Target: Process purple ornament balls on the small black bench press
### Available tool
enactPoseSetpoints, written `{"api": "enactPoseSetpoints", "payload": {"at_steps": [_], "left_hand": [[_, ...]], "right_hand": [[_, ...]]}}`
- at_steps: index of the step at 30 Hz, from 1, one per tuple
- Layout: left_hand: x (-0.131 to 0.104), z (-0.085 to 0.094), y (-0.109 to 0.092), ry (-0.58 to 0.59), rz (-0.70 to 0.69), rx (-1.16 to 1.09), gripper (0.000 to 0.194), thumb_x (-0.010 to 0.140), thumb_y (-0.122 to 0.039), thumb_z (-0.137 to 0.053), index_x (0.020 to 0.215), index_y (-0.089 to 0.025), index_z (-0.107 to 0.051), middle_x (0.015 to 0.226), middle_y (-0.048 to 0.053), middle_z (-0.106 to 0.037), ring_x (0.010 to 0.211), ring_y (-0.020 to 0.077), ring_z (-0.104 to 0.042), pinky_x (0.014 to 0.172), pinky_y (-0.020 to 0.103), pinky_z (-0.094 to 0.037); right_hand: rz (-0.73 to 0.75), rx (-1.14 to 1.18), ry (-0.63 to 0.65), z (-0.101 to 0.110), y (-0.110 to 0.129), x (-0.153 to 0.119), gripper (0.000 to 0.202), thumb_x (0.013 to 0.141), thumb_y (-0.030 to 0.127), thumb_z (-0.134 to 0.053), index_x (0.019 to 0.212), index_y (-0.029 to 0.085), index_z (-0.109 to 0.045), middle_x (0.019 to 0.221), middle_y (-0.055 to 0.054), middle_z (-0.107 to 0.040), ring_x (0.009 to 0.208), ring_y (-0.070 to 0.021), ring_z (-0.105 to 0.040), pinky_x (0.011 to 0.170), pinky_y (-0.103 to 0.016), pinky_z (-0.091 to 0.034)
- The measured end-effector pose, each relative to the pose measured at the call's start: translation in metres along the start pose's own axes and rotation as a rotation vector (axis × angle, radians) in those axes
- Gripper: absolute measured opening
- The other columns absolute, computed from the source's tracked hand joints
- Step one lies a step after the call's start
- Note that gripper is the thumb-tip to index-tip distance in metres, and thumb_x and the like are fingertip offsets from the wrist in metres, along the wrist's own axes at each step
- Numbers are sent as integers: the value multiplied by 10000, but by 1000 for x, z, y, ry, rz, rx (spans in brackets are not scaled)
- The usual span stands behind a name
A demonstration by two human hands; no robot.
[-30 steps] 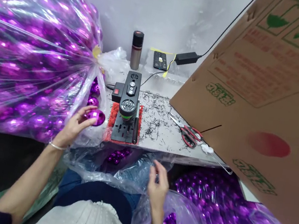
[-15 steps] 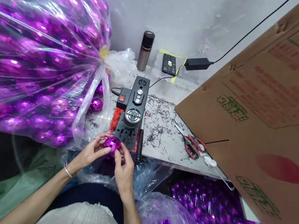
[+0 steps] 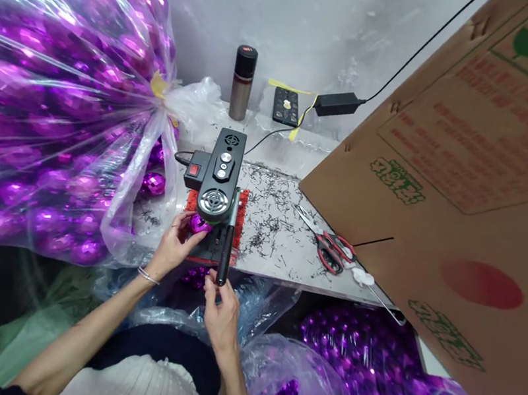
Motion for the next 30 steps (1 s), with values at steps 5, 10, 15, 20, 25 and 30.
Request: {"api": "enactPoseSetpoints", "payload": {"at_steps": [5, 10, 15, 20, 25, 30], "left_hand": [[2, -3, -5, 6, -90, 241, 542, 820, -412, -822, 1280, -215, -611, 1195, 119, -741, 1150, 313, -709, 1064, 525, -537], [3, -4, 0, 40, -155, 247, 541, 818, -421, -837, 1268, -220, -613, 1211, 108, -734, 1181, 306, -708, 1059, 506, -559], [1, -4, 6, 76, -232, 194, 541, 823, -410, -845, 1267, -221, -601, 1266, 115, -719, 1204, 291, -712, 1065, 491, -572], [4, -9, 0, 144, -330, 227, 494, 846, -376, -837, 1262, -222, -621, 1291, 123, -706, 1257, 292, -683, 1098, 496, -544], [10, -14, 3, 148, -304, 192, 551, 800, -414, -872, 1255, -218, -632, 1295, 125, -698, 1253, 302, -679, 1091, 504, -546], [10, -15, 0, 141, -310, 163, 464, 832, -408, -842, 1211, -220, -651, 1250, 119, -728, 1230, 297, -694, 1077, 508, -549]], "right_hand": [[38, -107, 11, 6, -6, -7, 373, 1029, 492, -516, 1074, 222, -770, 948, -68, -806, 743, -153, -746, 709, -265, -609], [114, -143, -5, 16, 5, -1, 305, 1040, 392, -512, 1095, 220, -758, 984, -69, -810, 766, -148, -760, 718, -257, -618], [280, -164, -124, 37, 41, 20, 280, 1028, 279, -523, 1222, 228, -719, 1097, -83, -812, 893, -173, -790, 856, -319, -662], [524, -221, -288, 51, 81, 37, 323, 998, 168, -564, 1286, 258, -679, 1083, -68, -787, 954, -180, -774, 865, -330, -669], [723, -323, -469, 55, 98, 43, 657, 946, 365, -699, 1540, 264, -437, 1373, -166, -618, 966, -219, -727, 751, -381, -676], [870, -350, -456, 51, 114, 56, 507, 957, 562, -627, 1346, 238, -592, 1182, -147, -682, 1034, -273, -714, 741, -412, -661]]}}
Point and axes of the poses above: each hand's wrist, its own x-axis towards the middle knuckle, its own z-axis out of the back of the hand, y = z × x, the point moved 5 cm from there along x, towards the middle knuckle
